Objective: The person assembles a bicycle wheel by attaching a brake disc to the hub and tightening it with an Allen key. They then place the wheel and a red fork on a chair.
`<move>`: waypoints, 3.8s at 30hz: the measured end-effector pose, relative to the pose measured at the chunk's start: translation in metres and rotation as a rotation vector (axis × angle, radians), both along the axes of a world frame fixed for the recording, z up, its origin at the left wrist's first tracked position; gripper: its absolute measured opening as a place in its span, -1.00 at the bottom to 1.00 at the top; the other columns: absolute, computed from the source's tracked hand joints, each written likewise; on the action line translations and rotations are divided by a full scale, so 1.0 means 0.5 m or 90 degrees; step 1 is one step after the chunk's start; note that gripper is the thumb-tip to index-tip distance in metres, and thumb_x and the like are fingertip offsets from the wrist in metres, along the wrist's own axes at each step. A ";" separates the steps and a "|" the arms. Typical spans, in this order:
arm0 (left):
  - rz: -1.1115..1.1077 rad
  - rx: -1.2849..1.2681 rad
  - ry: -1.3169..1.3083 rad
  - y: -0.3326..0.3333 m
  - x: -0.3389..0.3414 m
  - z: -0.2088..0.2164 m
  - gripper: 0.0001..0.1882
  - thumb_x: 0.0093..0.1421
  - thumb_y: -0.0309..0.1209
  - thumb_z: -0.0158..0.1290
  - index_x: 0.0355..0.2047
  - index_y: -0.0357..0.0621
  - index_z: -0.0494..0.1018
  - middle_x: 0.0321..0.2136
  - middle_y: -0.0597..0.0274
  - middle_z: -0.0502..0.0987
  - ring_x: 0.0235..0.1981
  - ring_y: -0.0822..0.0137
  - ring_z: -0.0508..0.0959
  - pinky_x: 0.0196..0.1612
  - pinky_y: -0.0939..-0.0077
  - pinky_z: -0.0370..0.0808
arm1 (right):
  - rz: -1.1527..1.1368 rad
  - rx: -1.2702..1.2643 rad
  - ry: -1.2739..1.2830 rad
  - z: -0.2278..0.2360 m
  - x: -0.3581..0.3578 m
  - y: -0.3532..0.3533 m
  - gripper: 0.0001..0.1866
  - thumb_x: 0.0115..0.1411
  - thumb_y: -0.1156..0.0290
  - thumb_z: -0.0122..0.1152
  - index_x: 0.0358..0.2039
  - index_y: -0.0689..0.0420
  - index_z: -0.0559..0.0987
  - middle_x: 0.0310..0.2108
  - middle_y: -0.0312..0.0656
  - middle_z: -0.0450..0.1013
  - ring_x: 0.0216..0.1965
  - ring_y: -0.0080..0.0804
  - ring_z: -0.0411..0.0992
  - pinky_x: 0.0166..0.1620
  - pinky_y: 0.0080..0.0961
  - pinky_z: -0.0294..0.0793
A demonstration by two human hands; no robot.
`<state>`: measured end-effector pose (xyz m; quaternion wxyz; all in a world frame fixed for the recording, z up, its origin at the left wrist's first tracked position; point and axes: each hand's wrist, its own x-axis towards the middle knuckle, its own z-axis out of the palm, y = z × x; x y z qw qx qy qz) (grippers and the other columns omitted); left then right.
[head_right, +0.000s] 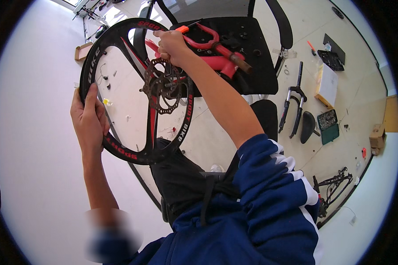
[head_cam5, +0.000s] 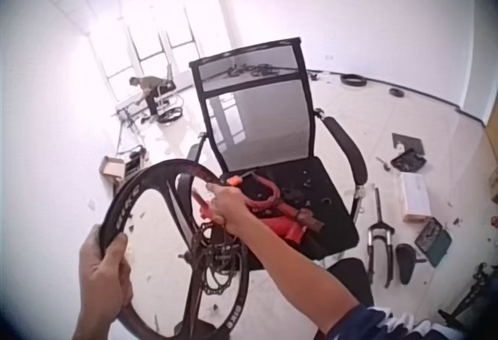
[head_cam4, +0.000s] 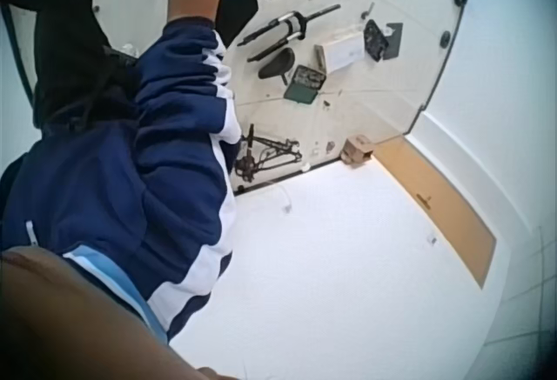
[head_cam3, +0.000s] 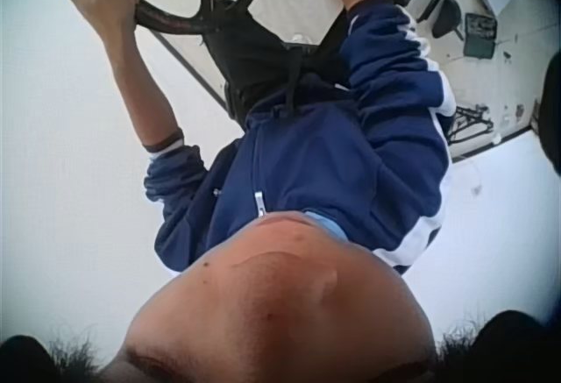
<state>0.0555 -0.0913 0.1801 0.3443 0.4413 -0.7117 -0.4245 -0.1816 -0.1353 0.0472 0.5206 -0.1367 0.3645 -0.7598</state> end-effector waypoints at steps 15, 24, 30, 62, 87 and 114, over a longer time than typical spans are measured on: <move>0.016 -0.033 -0.048 0.019 -0.027 0.012 -0.71 0.30 -0.19 0.02 -0.35 -0.18 0.34 -0.73 0.41 0.24 -0.82 0.61 0.20 -0.79 0.65 0.14 | -0.546 0.018 0.694 0.049 0.099 -0.001 -0.68 0.06 0.31 0.16 -0.68 0.29 0.45 -0.75 -0.03 0.36 -0.71 -0.29 0.33 -0.51 -0.34 0.32; 0.043 -0.019 -0.051 -0.003 -0.038 0.018 -0.70 0.33 -0.14 -0.02 -0.40 -0.10 0.32 -0.78 0.49 0.15 -0.87 0.66 0.12 -0.83 0.70 0.10 | -0.420 -0.110 0.699 0.076 0.147 0.115 -0.60 0.10 0.42 0.20 -0.72 0.18 0.21 -0.79 -0.37 0.04 -0.69 -0.65 0.00 -0.61 -0.54 -0.01; 0.034 -0.024 -0.038 0.007 -0.035 0.014 -0.70 0.33 -0.15 -0.02 -0.36 -0.13 0.34 -0.76 0.47 0.19 -0.87 0.65 0.13 -0.83 0.70 0.11 | -0.384 -0.146 0.575 0.034 0.129 0.103 -0.61 0.15 0.38 0.18 -0.71 0.26 0.28 -0.77 -0.31 0.11 -0.68 -0.68 0.08 -0.61 -0.51 0.05; 0.020 -0.058 -0.040 0.011 -0.034 0.003 -0.71 0.33 -0.17 -0.02 -0.27 -0.18 0.37 -0.74 0.45 0.21 -0.88 0.64 0.17 -0.84 0.71 0.11 | -0.164 -0.012 0.266 0.040 0.054 0.060 -0.56 0.39 0.19 -0.14 -0.66 0.01 0.20 -0.78 -0.43 0.00 -0.81 -0.64 -0.06 -0.72 -0.57 -0.07; 0.016 -0.082 -0.036 0.008 -0.033 -0.004 -0.62 0.29 -0.17 0.04 -0.34 -0.34 0.40 -0.65 0.24 0.39 -0.60 0.45 0.34 -0.46 0.47 0.35 | -0.059 0.024 0.255 0.044 0.037 0.049 -0.58 0.34 0.17 -0.08 -0.63 0.10 0.33 -0.72 -0.33 0.17 -0.76 -0.52 0.20 -0.69 -0.51 0.19; 0.048 0.000 -0.009 -0.008 -0.036 0.011 -0.69 0.32 -0.15 0.00 -0.30 -0.17 0.34 -0.74 0.44 0.21 -0.86 0.64 0.17 -0.82 0.70 0.15 | -0.185 -0.062 0.085 0.043 0.104 0.142 -0.54 0.38 0.20 -0.12 -0.68 -0.03 0.11 -0.77 -0.44 -0.11 -0.78 -0.62 -0.18 -0.67 -0.55 -0.17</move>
